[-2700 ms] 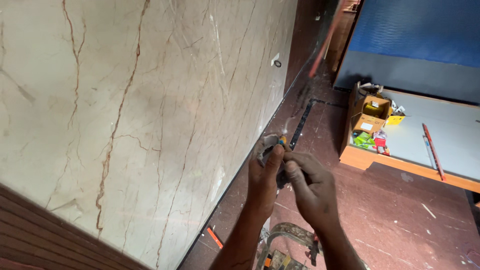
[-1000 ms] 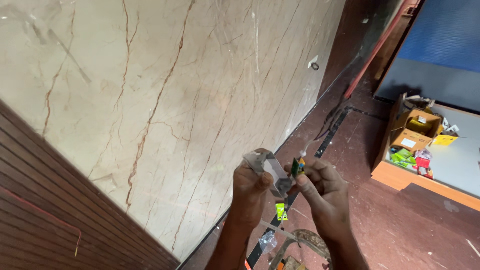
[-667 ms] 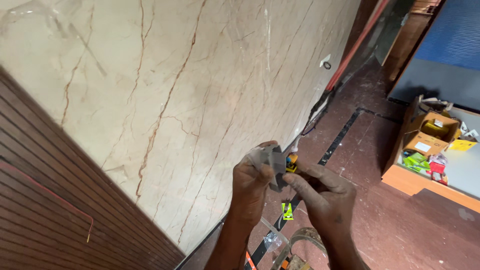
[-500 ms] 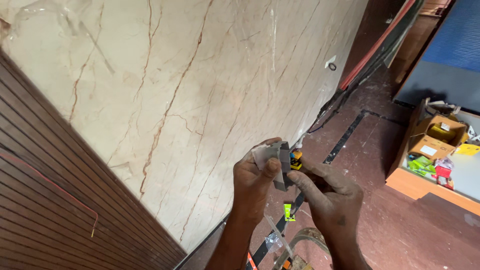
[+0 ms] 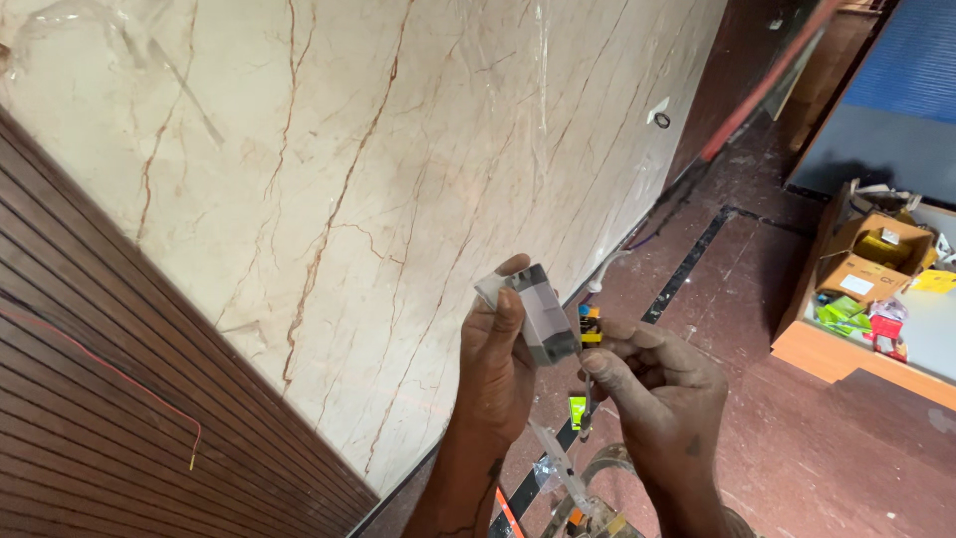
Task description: The person wraps electrical wires with black tape and then inserts a square ceiling light panel into a prepared hole in a white ceiling.
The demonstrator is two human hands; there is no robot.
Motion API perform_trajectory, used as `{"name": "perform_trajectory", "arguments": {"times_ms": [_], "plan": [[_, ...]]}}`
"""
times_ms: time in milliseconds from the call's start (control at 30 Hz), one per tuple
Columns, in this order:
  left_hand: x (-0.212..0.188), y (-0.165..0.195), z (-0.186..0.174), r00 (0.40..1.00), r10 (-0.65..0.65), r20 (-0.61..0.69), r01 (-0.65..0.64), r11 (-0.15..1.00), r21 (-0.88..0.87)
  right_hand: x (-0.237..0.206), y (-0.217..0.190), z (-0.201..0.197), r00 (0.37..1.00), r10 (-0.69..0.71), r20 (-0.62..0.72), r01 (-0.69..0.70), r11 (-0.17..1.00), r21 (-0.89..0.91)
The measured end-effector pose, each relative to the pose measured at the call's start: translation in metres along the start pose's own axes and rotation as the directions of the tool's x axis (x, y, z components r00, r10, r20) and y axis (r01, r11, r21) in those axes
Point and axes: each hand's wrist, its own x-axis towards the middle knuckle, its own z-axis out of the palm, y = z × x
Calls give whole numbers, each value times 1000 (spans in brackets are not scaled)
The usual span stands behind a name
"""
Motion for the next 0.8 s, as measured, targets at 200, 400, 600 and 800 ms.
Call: {"name": "perform_trajectory", "arguments": {"times_ms": [200, 400, 600, 800], "plan": [[-1, -4, -3, 999, -32, -12, 32, 999, 0, 1, -11, 1, 999, 3, -44, -7, 997, -77], [-3, -7, -1, 997, -22, 74, 20, 1000, 22, -2, -19, -1, 997, 57, -60, -66, 985, -158], [-8, -6, 8, 995, -13, 96, 9, 999, 44, -4, -25, 0, 997, 51, -63, -65, 968, -244], [-12, -3, 17, 993, -19, 119, -8, 975, 220, -9, -30, 3, 996, -92, -14, 82, 937, -338]]}}
